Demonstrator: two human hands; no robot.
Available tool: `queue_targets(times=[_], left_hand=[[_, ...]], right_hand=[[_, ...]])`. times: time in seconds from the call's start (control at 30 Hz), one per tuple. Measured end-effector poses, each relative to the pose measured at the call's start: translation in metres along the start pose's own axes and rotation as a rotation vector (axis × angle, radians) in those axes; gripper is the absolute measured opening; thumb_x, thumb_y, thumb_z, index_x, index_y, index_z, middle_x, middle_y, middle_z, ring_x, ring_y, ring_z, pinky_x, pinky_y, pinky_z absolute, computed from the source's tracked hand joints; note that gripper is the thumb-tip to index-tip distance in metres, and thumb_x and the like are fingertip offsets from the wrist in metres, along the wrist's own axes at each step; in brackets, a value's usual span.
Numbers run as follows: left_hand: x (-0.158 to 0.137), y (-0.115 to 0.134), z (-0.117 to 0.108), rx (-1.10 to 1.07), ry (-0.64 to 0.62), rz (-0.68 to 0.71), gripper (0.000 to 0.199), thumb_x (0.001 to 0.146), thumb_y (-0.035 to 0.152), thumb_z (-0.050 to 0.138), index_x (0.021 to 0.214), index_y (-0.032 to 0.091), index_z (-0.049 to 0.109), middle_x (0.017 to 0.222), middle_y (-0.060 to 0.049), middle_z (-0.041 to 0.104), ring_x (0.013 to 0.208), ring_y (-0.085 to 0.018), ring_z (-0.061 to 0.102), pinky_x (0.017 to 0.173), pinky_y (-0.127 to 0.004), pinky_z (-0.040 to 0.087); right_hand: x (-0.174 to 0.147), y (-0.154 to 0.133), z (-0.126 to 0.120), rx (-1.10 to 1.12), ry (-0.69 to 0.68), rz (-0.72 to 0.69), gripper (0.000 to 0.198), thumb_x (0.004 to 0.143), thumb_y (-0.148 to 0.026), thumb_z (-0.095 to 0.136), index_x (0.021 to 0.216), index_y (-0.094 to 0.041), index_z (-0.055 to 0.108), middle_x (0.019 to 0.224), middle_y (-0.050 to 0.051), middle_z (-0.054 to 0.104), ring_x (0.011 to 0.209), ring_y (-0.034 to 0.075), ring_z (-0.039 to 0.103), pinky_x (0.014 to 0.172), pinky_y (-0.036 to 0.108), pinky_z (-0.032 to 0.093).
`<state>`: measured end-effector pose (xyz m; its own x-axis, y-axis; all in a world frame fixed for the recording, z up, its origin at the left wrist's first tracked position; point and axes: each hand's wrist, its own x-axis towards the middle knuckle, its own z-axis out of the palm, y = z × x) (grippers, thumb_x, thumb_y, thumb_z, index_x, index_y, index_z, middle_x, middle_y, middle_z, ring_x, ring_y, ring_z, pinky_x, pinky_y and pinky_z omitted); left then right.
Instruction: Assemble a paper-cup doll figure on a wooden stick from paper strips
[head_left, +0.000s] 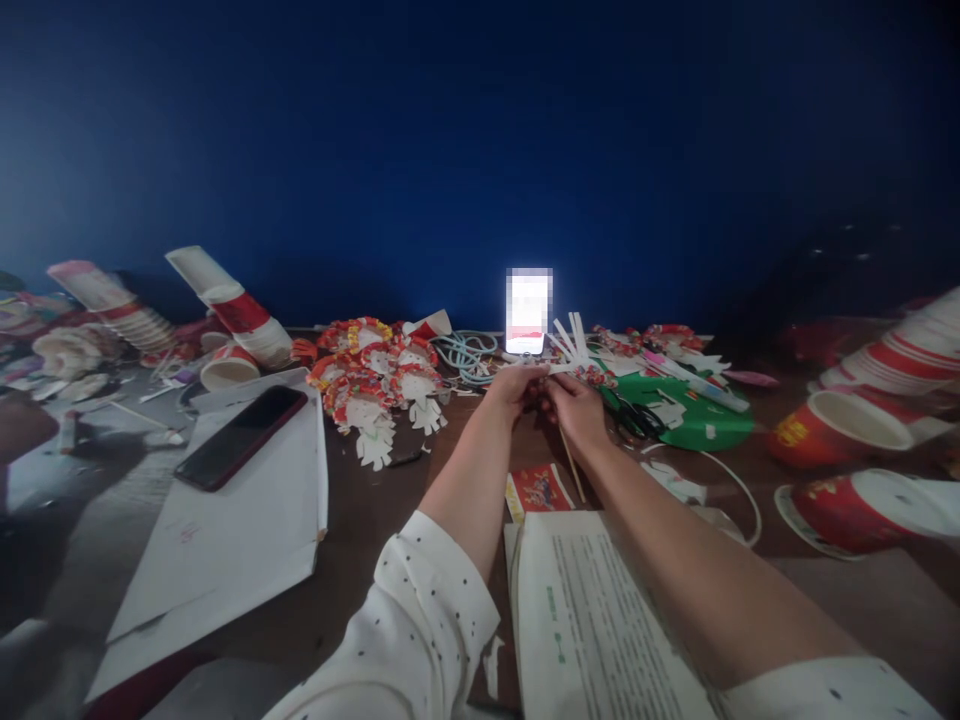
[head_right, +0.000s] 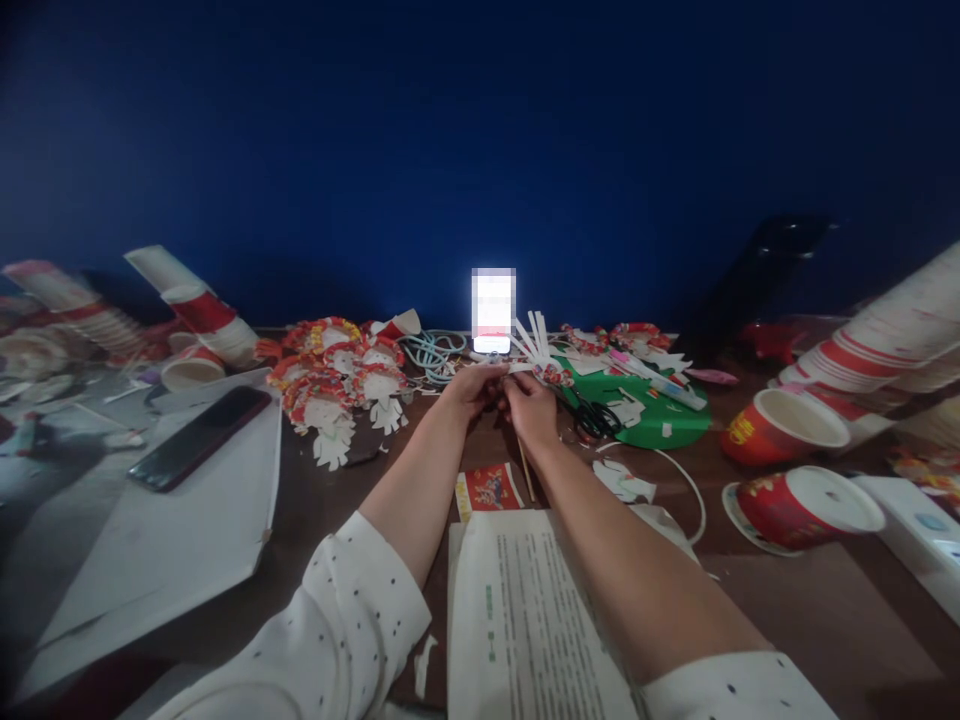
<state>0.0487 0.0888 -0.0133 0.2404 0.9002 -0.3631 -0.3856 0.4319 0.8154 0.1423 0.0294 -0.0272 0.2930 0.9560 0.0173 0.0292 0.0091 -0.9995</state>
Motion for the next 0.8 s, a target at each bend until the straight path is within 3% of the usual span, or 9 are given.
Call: queue_targets(times=[0.13, 0.43, 0.67, 0.8], left_hand=[[0.0, 0.0, -0.002, 0.008, -0.028, 0.013, 0.022, 0.074, 0.011, 0.077, 0.066, 0.012, 0.056, 0.05, 0.003, 0.052, 0.042, -0.004, 0.043, 0.04, -0.016, 0.026], [-0.004, -0.001, -0.004, 0.109, -0.06, 0.051, 0.019, 0.081, 0.012, 0.07, 0.066, 0.011, 0.058, 0.054, 0.002, 0.054, 0.043, -0.004, 0.043, 0.043, -0.016, 0.031], [0.0, -0.001, -0.012, 0.265, -0.063, 0.101, 0.025, 0.085, 0.015, 0.065, 0.061, 0.014, 0.058, 0.053, 0.001, 0.054, 0.042, -0.005, 0.042, 0.042, -0.017, 0.028], [0.001, 0.001, -0.015, 0.295, -0.081, 0.101, 0.019, 0.085, 0.015, 0.065, 0.066, 0.013, 0.063, 0.059, -0.001, 0.057, 0.047, -0.006, 0.046, 0.044, -0.017, 0.03]], right_hand=[[-0.001, -0.002, -0.001, 0.008, 0.023, 0.016, 0.028, 0.072, -0.048, 0.063, 0.081, -0.022, 0.07, 0.053, -0.004, 0.055, 0.046, 0.014, 0.046, 0.044, 0.028, 0.036], [0.0, -0.003, -0.004, -0.04, 0.039, 0.031, 0.028, 0.07, -0.051, 0.065, 0.071, -0.023, 0.063, 0.051, -0.003, 0.054, 0.045, 0.015, 0.046, 0.044, 0.029, 0.036], [0.0, -0.003, -0.005, -0.12, 0.048, -0.009, 0.02, 0.074, -0.042, 0.061, 0.072, -0.023, 0.064, 0.053, -0.002, 0.056, 0.045, 0.015, 0.049, 0.046, 0.029, 0.038], [0.001, -0.001, -0.006, -0.153, 0.048, -0.042, 0.019, 0.075, -0.04, 0.061, 0.073, -0.022, 0.064, 0.054, -0.001, 0.058, 0.047, 0.016, 0.052, 0.047, 0.028, 0.039]])
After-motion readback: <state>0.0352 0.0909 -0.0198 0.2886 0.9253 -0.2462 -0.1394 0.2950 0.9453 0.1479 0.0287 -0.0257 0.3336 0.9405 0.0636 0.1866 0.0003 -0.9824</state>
